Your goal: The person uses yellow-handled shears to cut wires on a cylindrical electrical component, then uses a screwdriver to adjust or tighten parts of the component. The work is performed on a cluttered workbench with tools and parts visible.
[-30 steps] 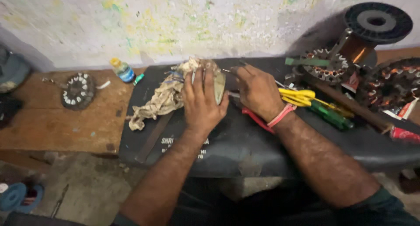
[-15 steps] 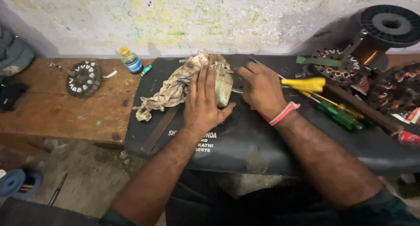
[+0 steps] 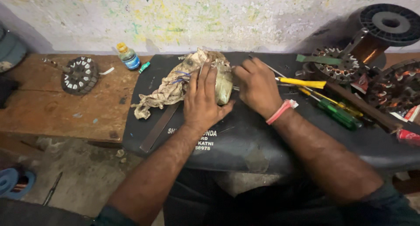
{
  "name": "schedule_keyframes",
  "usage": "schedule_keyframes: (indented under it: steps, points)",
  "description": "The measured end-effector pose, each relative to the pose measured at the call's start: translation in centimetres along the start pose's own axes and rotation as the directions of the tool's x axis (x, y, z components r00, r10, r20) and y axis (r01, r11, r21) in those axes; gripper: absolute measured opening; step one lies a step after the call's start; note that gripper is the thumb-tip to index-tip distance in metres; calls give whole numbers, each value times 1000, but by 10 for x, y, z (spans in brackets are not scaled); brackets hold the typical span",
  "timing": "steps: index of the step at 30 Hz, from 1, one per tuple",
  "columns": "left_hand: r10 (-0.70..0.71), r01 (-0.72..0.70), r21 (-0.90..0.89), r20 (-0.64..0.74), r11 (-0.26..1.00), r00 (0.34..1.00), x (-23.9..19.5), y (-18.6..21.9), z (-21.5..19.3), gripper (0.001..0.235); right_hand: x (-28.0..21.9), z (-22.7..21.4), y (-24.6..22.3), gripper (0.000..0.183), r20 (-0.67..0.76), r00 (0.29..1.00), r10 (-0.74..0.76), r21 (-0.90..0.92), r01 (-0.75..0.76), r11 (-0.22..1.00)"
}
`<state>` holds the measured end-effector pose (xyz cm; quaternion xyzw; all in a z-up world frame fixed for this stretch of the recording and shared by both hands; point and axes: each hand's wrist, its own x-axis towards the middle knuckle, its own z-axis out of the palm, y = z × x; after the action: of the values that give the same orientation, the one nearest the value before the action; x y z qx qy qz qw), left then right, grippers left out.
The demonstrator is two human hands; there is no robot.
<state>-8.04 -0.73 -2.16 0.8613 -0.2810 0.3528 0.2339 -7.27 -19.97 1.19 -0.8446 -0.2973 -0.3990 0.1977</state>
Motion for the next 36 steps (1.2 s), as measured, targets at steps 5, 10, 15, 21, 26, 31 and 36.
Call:
schedule_keyframes:
  steps: [5, 10, 15, 21, 26, 31, 36]
  points:
    - [-9, 9, 11, -3, 1000, 1000, 4, 0, -1, 104, -10, -7, -7, 28, 70, 997, 11, 21, -13, 1000]
    - [1, 0, 21, 0, 1000, 1000, 6, -2, 1, 101, -8, -5, 1, 29, 48, 999, -5, -30, 6, 1000]
    - [17, -17, 20, -19, 1000, 1000, 2, -1, 3, 100, -9, -7, 4, 34, 62, 998, 4, -15, -3, 1000]
    - [-18, 18, 22, 14, 1000, 1000, 3, -2, 2, 100, -11, -3, -5, 36, 69, 995, -68, -26, 70, 997]
    - [-24, 24, -4, -4, 1000, 1000, 2, 1, 3, 100, -10, -2, -1, 28, 73, 997, -19, -83, 25, 996]
    - [-25, 25, 0, 0, 1000, 1000, 2, -2, 2, 100, -13, -7, -4, 36, 70, 996, -58, -38, 60, 997]
    - [-21, 21, 2, -3, 1000, 1000, 2, -1, 4, 100, -7, -8, -4, 33, 37, 998, -48, -66, 50, 997]
